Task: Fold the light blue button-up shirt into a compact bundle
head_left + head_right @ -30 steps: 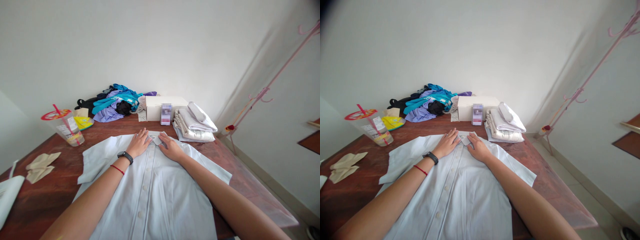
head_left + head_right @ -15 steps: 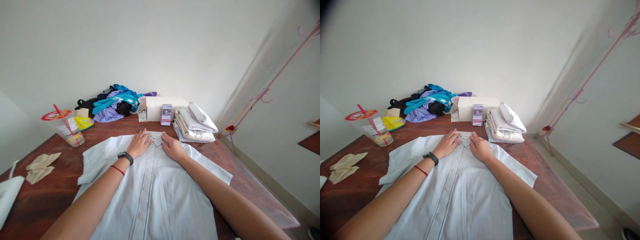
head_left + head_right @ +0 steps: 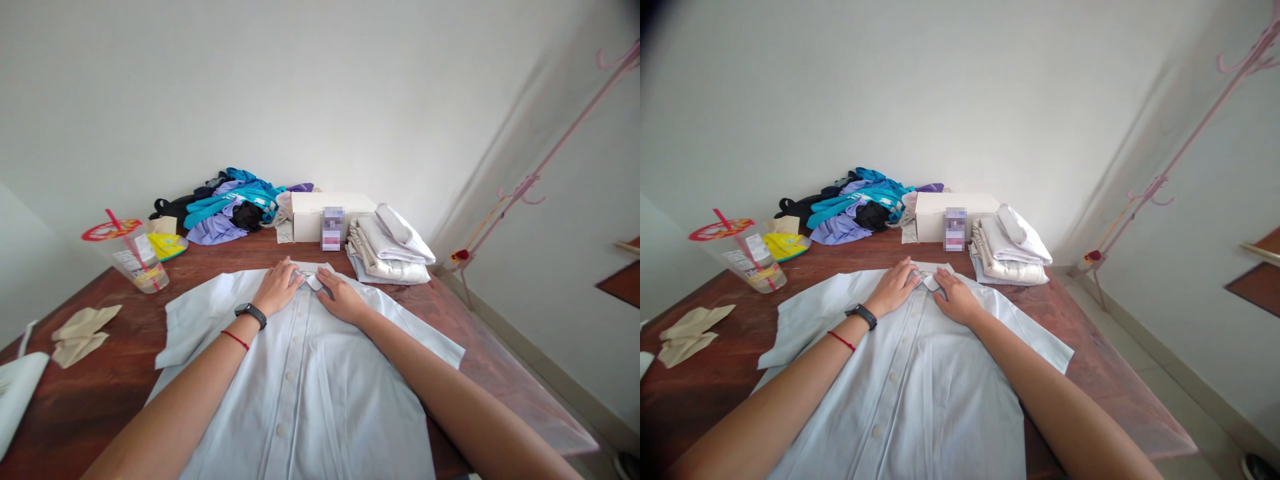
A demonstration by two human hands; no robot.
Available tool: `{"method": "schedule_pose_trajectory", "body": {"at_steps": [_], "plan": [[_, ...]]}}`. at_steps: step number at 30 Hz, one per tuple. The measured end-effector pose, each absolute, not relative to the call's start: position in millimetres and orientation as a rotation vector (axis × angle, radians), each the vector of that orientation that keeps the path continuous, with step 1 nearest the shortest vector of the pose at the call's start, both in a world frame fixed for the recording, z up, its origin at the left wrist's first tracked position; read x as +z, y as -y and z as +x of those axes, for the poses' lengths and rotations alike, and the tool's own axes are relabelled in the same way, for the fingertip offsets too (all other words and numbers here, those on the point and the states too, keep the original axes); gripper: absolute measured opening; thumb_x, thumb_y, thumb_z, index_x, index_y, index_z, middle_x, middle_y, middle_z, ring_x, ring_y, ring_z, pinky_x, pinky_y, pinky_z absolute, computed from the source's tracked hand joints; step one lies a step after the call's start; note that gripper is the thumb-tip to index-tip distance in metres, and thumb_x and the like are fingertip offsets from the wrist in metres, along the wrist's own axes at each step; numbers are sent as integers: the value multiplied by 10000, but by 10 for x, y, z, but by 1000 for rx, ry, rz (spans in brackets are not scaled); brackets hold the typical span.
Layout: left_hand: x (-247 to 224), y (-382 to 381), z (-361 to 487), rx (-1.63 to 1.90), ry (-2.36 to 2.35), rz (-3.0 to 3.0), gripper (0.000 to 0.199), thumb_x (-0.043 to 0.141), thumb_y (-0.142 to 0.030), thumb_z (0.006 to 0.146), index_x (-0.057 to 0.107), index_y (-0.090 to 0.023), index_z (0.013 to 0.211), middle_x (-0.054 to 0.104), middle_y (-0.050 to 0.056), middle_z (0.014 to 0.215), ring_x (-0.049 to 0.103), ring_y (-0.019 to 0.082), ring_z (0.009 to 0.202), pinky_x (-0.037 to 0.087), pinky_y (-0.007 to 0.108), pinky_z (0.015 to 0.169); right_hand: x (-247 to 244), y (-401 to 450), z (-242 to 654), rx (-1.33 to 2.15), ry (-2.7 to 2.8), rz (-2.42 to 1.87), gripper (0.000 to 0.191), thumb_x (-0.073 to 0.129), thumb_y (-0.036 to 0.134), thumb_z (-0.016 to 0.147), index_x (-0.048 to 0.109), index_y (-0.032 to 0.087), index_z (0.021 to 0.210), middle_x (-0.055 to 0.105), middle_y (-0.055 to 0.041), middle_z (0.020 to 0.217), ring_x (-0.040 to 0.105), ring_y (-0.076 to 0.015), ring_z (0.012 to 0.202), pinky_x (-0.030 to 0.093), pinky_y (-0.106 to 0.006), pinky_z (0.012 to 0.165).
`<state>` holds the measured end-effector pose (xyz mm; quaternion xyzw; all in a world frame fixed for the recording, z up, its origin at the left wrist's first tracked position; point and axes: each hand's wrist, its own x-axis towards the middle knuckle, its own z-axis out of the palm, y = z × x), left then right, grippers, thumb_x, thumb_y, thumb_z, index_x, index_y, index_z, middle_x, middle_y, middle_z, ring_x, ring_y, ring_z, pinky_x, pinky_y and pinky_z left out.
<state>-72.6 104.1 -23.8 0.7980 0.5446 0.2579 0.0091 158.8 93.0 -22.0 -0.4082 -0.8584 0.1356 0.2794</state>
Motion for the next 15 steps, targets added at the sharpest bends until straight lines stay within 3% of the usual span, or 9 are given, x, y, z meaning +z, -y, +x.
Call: {"method": "schedule_pose_trajectory", "body": {"at_steps": [5, 9, 15], "plan": [[-217, -1030, -722, 815, -1704, 2463, 326, 430, -440, 1042, 559, -196, 1216, 479, 174, 1530, 445, 292, 1435, 392, 503, 1145, -204, -932, 1602, 394, 2155, -1130, 489, 561, 243, 935, 589, 193, 1421, 498, -117, 1537, 480, -249, 1427, 373, -436, 1209], [-207, -1022, -724, 789, -1702, 2451, 351, 426, -452, 1043, 547, -178, 1225, 464, 194, 1540, 448, 306, 1433, 387, 517, 1145, -189, -945, 1611, 449, 2074, -1147, 464, 554, 229, 936, 619, 163, 1391, 500, -124, 1529, 475, -244, 1429, 372, -425, 1211], [-192, -1019, -723, 780, -1699, 2455, 382, 404, -459, 1046, 538, -187, 1277, 472, 181, 1539, 449, 295, 1434, 382, 501, 1154, -204, -955, 1615, 449, 2089, -1133, 455, 572, 223, 931, 637, 209, 1381, 490, -96, 1539, 477, -254, 1427, 369, -445, 1211]]}}
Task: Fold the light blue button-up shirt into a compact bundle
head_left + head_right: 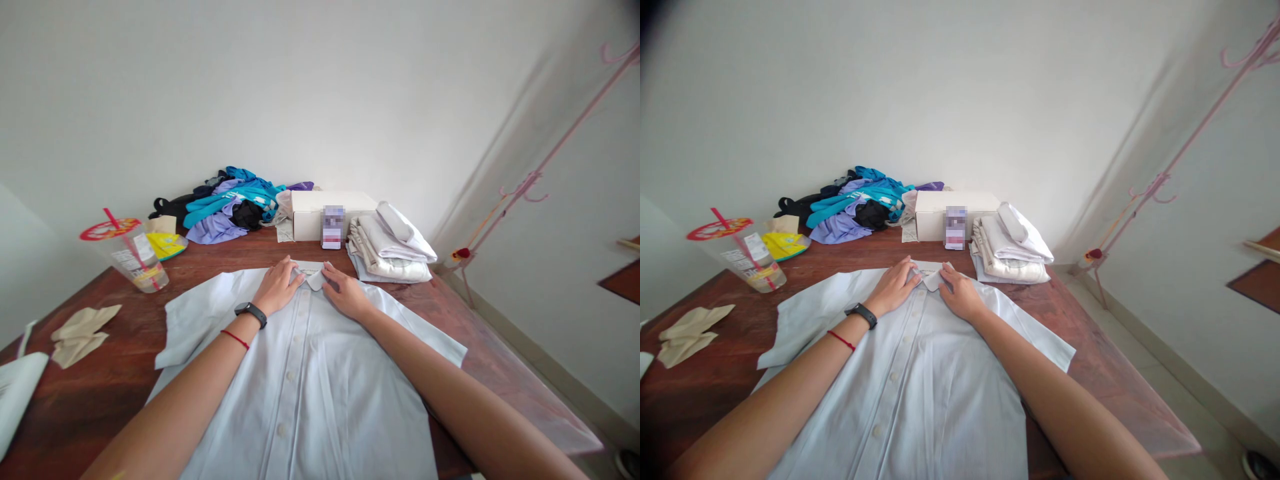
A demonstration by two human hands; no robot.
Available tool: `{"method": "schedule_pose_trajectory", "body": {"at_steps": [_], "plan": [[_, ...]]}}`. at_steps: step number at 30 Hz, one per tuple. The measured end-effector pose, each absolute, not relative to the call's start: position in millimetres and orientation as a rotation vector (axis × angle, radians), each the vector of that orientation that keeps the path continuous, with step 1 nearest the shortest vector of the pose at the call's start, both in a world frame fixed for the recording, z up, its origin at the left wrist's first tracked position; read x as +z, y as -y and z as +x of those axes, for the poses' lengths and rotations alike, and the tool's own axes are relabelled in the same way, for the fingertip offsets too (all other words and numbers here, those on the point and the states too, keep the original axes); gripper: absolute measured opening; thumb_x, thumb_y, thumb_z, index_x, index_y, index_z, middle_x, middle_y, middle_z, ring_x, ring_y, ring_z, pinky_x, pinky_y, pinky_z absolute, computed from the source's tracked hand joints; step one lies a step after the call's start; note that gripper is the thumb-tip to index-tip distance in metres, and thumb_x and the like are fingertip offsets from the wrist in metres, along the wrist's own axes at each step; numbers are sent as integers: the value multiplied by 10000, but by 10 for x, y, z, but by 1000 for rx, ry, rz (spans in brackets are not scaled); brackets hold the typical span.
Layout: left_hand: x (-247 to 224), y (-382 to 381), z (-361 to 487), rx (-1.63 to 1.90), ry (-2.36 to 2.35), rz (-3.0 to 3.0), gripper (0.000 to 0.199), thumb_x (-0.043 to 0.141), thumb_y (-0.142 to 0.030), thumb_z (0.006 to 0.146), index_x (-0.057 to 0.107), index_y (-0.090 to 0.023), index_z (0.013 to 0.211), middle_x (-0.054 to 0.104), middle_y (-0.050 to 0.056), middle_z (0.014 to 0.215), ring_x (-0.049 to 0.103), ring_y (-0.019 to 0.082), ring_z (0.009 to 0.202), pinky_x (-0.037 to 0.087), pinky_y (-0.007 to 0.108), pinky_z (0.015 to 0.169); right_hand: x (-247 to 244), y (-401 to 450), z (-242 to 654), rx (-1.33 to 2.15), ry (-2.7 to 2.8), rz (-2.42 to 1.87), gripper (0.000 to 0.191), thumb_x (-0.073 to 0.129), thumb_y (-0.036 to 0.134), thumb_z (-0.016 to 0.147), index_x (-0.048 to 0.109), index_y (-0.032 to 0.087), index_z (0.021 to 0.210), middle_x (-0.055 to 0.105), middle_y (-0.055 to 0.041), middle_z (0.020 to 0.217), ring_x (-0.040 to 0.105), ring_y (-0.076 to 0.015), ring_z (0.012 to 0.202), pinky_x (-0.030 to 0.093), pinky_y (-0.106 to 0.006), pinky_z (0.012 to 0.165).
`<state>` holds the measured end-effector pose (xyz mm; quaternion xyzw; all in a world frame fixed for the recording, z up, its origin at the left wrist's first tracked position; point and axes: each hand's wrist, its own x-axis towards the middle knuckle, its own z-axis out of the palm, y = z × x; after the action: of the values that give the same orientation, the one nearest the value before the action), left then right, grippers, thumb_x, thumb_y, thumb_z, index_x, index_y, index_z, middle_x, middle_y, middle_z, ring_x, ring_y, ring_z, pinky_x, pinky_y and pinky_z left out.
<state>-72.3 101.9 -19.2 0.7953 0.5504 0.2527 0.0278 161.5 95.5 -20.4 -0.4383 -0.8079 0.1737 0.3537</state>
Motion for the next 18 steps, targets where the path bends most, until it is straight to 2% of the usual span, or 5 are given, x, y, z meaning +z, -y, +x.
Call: {"method": "schedule_pose_trajectory", "body": {"at_steps": [4, 10, 13, 18], "plan": [[-199, -1032, -727, 769, -1707, 2434, 447, 388, -472, 1046, 509, -180, 1363, 451, 177, 1562, 438, 298, 1443, 365, 506, 1167, -222, -955, 1617, 429, 2130, -1145, 474, 591, 217, 917, 629, 217, 1389, 451, -95, 1569, 472, -260, 1432, 372, -443, 1208], [-256, -1065, -737, 653, -1733, 2399, 660, 343, -540, 1050, 278, -173, 1594, 280, 178, 1660, 300, 323, 1524, 269, 531, 1209, -218, -953, 1626, 426, 2130, -1156, 448, 581, 242, 931, 640, 209, 1374, 421, -89, 1591, 439, -266, 1454, 372, -430, 1208], [-263, -1069, -736, 608, -1743, 2387, 702, 329, -568, 1047, 221, -185, 1625, 234, 173, 1675, 258, 332, 1539, 241, 543, 1215, -210, -950, 1626, 423, 2131, -1166, 451, 592, 236, 924, 640, 204, 1371, 413, -99, 1595, 450, -272, 1446, 385, -435, 1198], [-255, -1073, -734, 601, -1745, 2385, 712, 315, -585, 1045, 219, -188, 1628, 234, 171, 1675, 254, 324, 1541, 230, 531, 1220, -214, -957, 1630, 417, 2141, -1178, 453, 592, 244, 923, 639, 195, 1371, 416, -103, 1593, 454, -271, 1444, 382, -430, 1200]]}}
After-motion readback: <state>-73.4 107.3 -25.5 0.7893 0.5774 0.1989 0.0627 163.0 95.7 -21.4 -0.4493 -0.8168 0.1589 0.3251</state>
